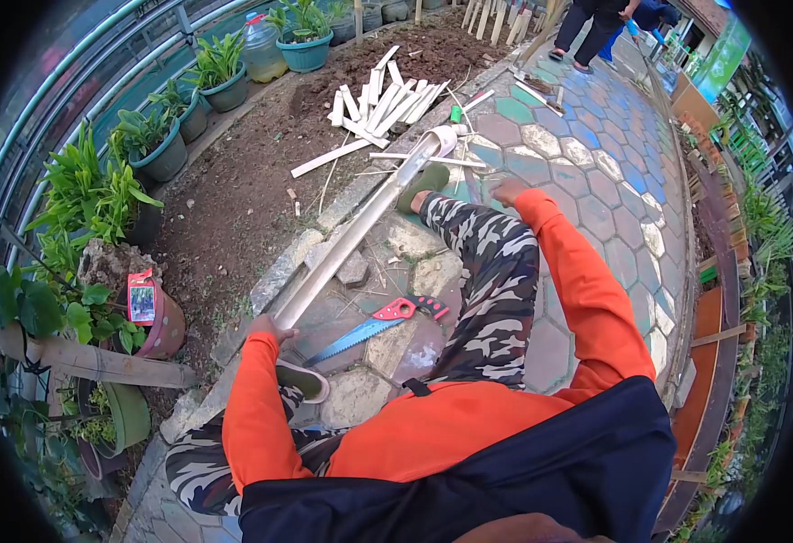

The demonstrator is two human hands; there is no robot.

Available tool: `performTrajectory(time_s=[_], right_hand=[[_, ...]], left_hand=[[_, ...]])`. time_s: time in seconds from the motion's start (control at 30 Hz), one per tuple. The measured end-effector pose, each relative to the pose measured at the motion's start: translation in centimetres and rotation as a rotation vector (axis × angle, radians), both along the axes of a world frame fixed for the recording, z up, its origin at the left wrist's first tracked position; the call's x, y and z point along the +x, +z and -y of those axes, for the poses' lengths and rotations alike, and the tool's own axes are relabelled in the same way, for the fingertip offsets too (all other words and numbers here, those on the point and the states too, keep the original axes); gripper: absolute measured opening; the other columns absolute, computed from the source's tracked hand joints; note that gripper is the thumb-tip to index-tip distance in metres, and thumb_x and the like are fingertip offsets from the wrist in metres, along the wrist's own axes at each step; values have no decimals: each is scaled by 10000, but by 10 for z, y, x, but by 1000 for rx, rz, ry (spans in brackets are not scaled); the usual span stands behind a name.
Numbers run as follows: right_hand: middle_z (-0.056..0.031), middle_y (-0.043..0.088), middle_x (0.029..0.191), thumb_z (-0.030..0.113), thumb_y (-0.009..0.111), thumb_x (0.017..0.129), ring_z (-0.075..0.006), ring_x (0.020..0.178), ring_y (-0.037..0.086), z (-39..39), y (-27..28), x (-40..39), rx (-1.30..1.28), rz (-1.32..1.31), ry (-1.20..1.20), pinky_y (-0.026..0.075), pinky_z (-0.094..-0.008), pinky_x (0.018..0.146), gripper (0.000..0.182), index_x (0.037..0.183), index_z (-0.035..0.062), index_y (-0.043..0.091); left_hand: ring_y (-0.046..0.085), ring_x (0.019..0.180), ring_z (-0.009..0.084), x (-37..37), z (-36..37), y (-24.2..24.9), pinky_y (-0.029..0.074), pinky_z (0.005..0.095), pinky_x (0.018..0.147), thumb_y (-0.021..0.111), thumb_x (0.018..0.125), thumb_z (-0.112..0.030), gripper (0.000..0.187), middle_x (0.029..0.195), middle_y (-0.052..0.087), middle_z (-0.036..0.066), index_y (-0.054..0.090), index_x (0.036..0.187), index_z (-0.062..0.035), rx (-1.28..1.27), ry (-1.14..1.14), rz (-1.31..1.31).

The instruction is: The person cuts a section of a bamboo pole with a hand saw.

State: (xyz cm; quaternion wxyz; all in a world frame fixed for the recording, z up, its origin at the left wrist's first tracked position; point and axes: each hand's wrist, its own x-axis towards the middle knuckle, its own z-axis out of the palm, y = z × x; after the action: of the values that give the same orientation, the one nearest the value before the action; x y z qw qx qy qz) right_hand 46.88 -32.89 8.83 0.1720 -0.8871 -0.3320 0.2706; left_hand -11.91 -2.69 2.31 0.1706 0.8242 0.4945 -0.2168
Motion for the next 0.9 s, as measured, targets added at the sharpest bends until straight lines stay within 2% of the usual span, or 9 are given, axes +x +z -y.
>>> performTrajectory(time_s=[0.07, 0.2, 0.27, 0.37, 0.5, 0.57, 0.77, 0.83, 0.9], right_hand=[[-223, 637, 852, 193, 525, 742, -369, 791, 629, -27, 78, -84, 197, 468, 163, 489, -448, 697, 238, 845, 27, 662], [-202, 622, 802, 248, 472, 837, -386, 773, 604, -83, 108, -194, 149, 516, 291, 474, -478, 709, 257, 830, 44, 629], [-200, 625, 780, 229, 488, 809, -377, 763, 615, -103, 42, -233, 136, 501, 570, 481, -475, 696, 263, 803, 7, 629], [-232, 646, 883, 202, 542, 695, -366, 837, 635, -96, -8, -303, -255, 219, 877, 498, -441, 738, 277, 836, 3, 675], [-221, 559, 1144, 227, 557, 698, -341, 1031, 564, -60, -73, -356, -430, 302, 850, 403, -496, 860, 510, 1170, 32, 558], [-216, 458, 1243, 247, 584, 699, -361, 1115, 485, -40, -114, -362, -225, 661, 850, 351, -512, 899, 667, 1317, 69, 408], [-212, 404, 1302, 249, 616, 730, -342, 1178, 433, -38, -121, -343, -177, 513, 871, 363, -473, 899, 708, 1359, 59, 353], [-203, 461, 1236, 211, 615, 732, -322, 1110, 498, -37, -122, -331, -103, 792, 859, 411, -447, 860, 678, 1342, 56, 361], [-189, 484, 1204, 217, 614, 735, -319, 1081, 516, -39, -131, -326, -208, 689, 859, 413, -440, 851, 670, 1338, 61, 367]], left_hand=[[634, 939, 315, 1, 8, 9, 502, 403, 794, 786, 540, -586, 738, 1035, 642, 195, 657, 992, -18, 63, -13, -9], [644, 919, 296, 6, 14, 8, 515, 388, 753, 791, 568, -546, 651, 987, 660, 155, 667, 998, -73, 172, -86, -34], [643, 916, 297, 7, 19, -4, 516, 392, 747, 788, 576, -539, 634, 971, 660, 151, 665, 985, -71, 209, -53, -8], [641, 905, 304, 1, 20, -22, 514, 405, 745, 781, 587, -529, 604, 947, 659, 148, 658, 955, -66, 291, -40, 61], [636, 885, 322, -2, 17, -21, 503, 427, 768, 777, 579, -533, 591, 936, 653, 158, 651, 904, -56, 276, -72, 157], [631, 892, 335, 3, 12, -15, 497, 426, 780, 782, 576, -517, 610, 945, 651, 177, 652, 931, -38, 238, -53, 157], [649, 742, 283, -13, -16, -60, 517, 410, 677, 754, 625, -543, 648, 839, 656, 186, 646, 942, 12, -172, 40, 307], [626, 633, 245, -8, -13, -52, 511, 391, 570, 640, 697, -654, 708, 778, 641, 161, 624, 937, 12, -674, 587, 530], [616, 605, 240, -9, -3, -42, 497, 378, 535, 573, 722, -691, 732, 761, 635, 152, 608, 953, 2, -805, 581, 537]])
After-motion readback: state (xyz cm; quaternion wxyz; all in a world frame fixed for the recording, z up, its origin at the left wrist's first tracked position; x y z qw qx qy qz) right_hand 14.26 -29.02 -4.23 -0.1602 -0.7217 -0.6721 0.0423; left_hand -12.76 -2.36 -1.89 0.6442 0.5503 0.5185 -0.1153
